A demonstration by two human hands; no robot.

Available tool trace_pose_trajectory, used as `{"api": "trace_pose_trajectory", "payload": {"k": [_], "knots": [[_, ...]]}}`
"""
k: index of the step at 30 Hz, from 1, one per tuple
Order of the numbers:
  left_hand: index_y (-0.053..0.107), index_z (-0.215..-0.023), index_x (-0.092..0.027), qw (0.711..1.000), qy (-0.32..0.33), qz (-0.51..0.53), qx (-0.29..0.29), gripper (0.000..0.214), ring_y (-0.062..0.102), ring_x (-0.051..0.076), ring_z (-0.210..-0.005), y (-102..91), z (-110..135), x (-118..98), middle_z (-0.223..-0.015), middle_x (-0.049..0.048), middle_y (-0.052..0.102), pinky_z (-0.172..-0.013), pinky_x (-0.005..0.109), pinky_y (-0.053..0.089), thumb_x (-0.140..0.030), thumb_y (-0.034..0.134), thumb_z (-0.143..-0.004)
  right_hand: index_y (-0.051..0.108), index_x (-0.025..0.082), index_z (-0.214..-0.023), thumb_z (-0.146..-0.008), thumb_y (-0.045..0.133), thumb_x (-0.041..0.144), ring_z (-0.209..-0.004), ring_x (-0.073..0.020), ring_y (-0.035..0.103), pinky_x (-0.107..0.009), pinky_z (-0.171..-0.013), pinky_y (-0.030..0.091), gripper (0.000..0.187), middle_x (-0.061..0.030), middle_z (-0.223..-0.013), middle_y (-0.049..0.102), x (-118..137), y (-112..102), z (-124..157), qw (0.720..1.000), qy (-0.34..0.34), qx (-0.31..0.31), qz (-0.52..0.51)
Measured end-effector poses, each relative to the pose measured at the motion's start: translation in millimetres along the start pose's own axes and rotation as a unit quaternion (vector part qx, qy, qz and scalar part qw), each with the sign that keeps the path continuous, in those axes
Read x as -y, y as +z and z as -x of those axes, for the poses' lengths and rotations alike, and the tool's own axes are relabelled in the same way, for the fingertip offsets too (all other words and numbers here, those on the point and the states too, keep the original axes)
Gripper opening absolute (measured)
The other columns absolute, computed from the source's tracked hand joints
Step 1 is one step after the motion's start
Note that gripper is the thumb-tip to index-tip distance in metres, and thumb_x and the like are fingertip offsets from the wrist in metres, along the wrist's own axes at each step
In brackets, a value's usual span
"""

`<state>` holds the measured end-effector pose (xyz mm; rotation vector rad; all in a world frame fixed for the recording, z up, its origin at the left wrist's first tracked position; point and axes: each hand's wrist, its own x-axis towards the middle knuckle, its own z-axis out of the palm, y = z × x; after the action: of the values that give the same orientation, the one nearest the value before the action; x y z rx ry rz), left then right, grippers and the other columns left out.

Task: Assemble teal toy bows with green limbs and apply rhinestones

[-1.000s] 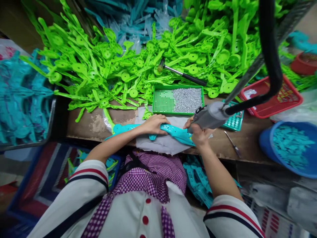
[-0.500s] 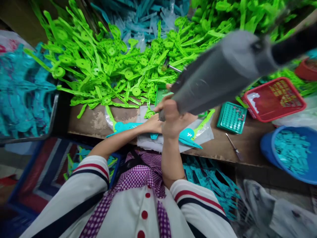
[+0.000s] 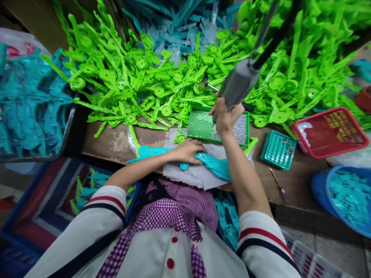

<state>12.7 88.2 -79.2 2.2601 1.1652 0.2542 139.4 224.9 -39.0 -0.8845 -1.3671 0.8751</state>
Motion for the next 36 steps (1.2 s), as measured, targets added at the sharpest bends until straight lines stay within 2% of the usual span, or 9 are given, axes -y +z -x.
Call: {"api": "trace_pose_trajectory", "payload": {"k": [7,10,15,20,23,27,29,32,36], "knots": [[0.068,-0.124,-0.024,1.0,-0.008,0.004,0.018,0.047,0.059,0.028,-0.116,-1.7,0,-2,-0.121,0.0071,0.068,-0.096,0.041,0.039,-0.048,0.074,-0.084,0.053,0.035,-0.087,-0.072,0.03,0.102,-0.062,-0.0189,0.054,-0.042,-0.059,0.049,0.072,0.0016,-0.055,0.05,-30,16,-18,0.998,0.019,0.024,0.047],[0.068,-0.124,-0.024,1.0,-0.005,0.006,0.015,0.046,0.059,0.028,-0.116,-0.7,0,-1,-0.121,0.0068,0.068,-0.096,0.04,0.039,-0.047,0.073,-0.085,0.052,0.032,-0.084,-0.068,0.035,0.103,-0.058,-0.0174,0.053,-0.04,-0.055,0.046,0.075,0.0027,-0.055,0.048,-38,20,-21,0.999,0.034,-0.002,0.043],[0.068,-0.124,-0.025,1.0,-0.007,0.009,0.019,0.044,0.058,0.027,-0.115,-0.9,0,-2,-0.12,0.0062,0.067,-0.095,0.041,0.039,-0.045,0.072,-0.086,0.051,0.037,-0.088,-0.068,0.031,0.105,-0.065,-0.0187,0.051,-0.044,-0.063,0.049,0.073,0.0013,-0.053,0.05,-48,16,-21,0.995,0.052,0.048,0.064],[0.068,-0.124,-0.026,1.0,-0.009,0.008,0.024,0.043,0.058,0.028,-0.114,-0.9,0,-2,-0.119,0.0057,0.067,-0.095,0.042,0.039,-0.045,0.071,-0.086,0.051,0.038,-0.088,-0.074,0.032,0.101,-0.057,-0.0166,0.048,-0.041,-0.055,0.045,0.067,0.0032,-0.05,0.048,-54,17,-22,0.997,0.031,0.047,0.048],[0.068,-0.124,-0.026,1.0,-0.009,0.006,0.025,0.043,0.058,0.027,-0.114,-0.7,0,-2,-0.12,0.0057,0.067,-0.096,0.042,0.039,-0.046,0.071,-0.086,0.053,0.036,-0.092,-0.074,0.034,0.1,-0.054,-0.0149,0.047,-0.038,-0.05,0.043,0.069,0.0041,-0.051,0.046,-40,19,-26,0.998,0.018,0.031,0.048],[0.068,-0.123,-0.025,1.0,-0.007,0.008,0.019,0.044,0.059,0.027,-0.116,-1.7,1,-1,-0.122,0.0061,0.068,-0.097,0.041,0.038,-0.046,0.072,-0.086,0.059,0.03,-0.092,-0.072,0.049,0.096,-0.047,-0.0123,0.047,-0.033,-0.044,0.041,0.07,0.0055,-0.053,0.045,6,2,-22,0.998,-0.025,-0.051,-0.014],[0.067,-0.123,-0.024,1.0,-0.006,0.014,0.012,0.044,0.059,0.027,-0.117,-2.2,2,-1,-0.121,0.006,0.068,-0.097,0.04,0.037,-0.046,0.072,-0.086,0.063,0.027,-0.09,-0.076,0.054,0.09,-0.043,-0.0122,0.048,-0.03,-0.039,0.038,0.065,0.0059,-0.054,0.044,35,-18,-2,0.993,-0.043,-0.081,-0.07],[0.068,-0.122,-0.024,1.0,-0.006,0.017,0.011,0.043,0.059,0.027,-0.115,-1.7,2,-1,-0.119,0.0052,0.068,-0.096,0.04,0.037,-0.044,0.073,-0.085,0.067,0.027,-0.087,-0.072,0.06,0.088,-0.036,-0.0142,0.045,-0.029,-0.032,0.032,0.062,0.0062,-0.051,0.044,69,-49,47,0.991,-0.016,-0.051,-0.126],[0.068,-0.121,-0.026,1.0,-0.012,0.011,0.013,0.042,0.057,0.027,-0.115,-0.9,1,-2,-0.119,0.0049,0.068,-0.097,0.04,0.036,-0.045,0.074,-0.083,0.061,0.03,-0.078,-0.064,0.061,0.093,-0.032,-0.0148,0.041,-0.03,-0.031,0.032,0.064,0.0064,-0.048,0.042,79,-68,100,0.995,0.058,0.017,-0.075]]}}
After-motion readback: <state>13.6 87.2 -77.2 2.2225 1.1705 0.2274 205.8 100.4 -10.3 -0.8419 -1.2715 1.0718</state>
